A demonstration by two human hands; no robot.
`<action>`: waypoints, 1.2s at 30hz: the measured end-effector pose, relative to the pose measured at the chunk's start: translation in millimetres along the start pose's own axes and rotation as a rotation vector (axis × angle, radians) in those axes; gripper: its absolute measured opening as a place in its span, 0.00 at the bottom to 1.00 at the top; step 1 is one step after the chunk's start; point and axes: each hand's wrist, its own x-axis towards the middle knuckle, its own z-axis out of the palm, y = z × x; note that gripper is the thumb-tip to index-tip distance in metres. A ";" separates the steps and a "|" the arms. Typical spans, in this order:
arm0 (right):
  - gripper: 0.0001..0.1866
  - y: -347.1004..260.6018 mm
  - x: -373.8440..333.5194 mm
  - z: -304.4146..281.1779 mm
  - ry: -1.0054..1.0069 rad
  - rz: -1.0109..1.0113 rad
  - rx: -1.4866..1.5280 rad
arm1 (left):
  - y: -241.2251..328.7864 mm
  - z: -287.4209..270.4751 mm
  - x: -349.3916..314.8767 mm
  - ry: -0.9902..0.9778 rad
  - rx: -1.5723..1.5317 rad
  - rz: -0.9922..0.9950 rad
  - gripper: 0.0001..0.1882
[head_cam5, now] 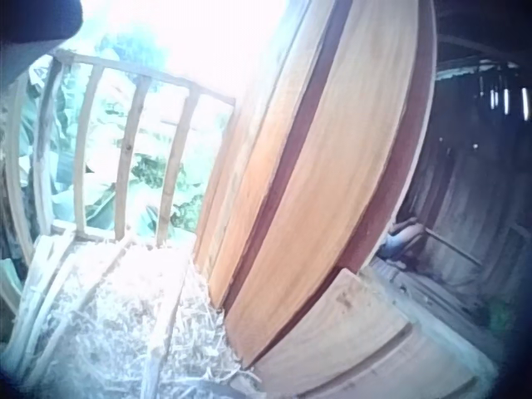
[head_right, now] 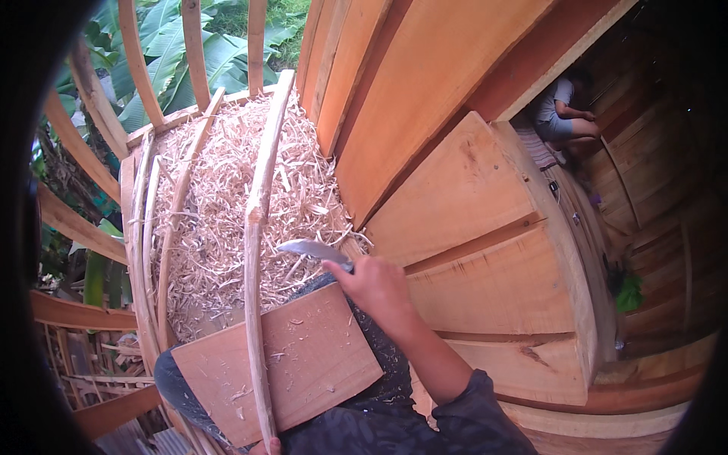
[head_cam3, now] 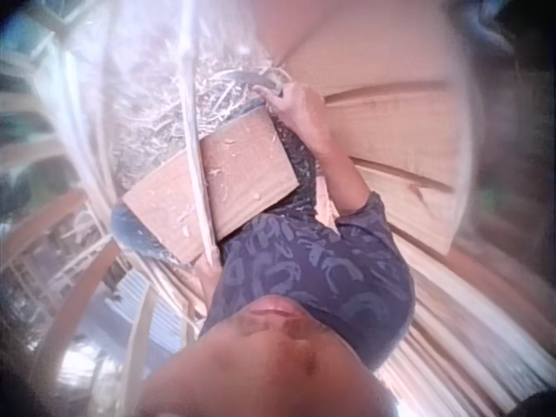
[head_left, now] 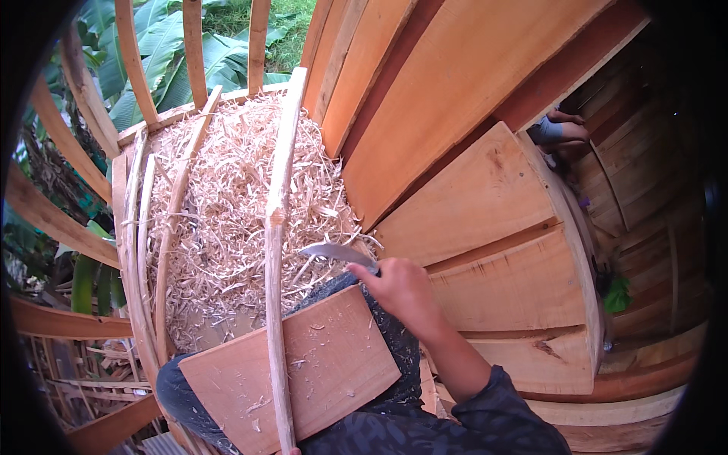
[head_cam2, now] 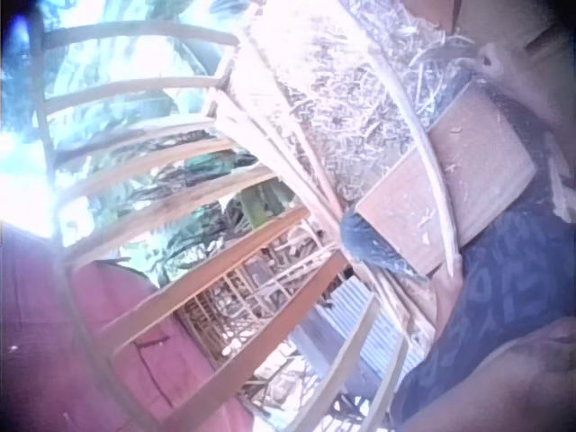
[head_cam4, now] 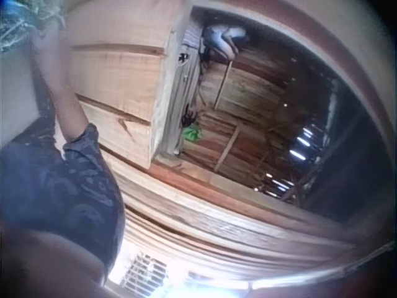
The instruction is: The person sits on the floor of a wooden structure and uses a curved knife to shave and shape a long wooden pole. They hold the pole against a flat board on their lap and repeatedly scrape the surface, producing wood shavings that accumulate on the floor.
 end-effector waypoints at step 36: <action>0.33 -42.8 -46.7 0.8 -0.137 -0.267 0.015 | -34.2 -10.8 4.6 -0.339 -0.105 -0.283 0.20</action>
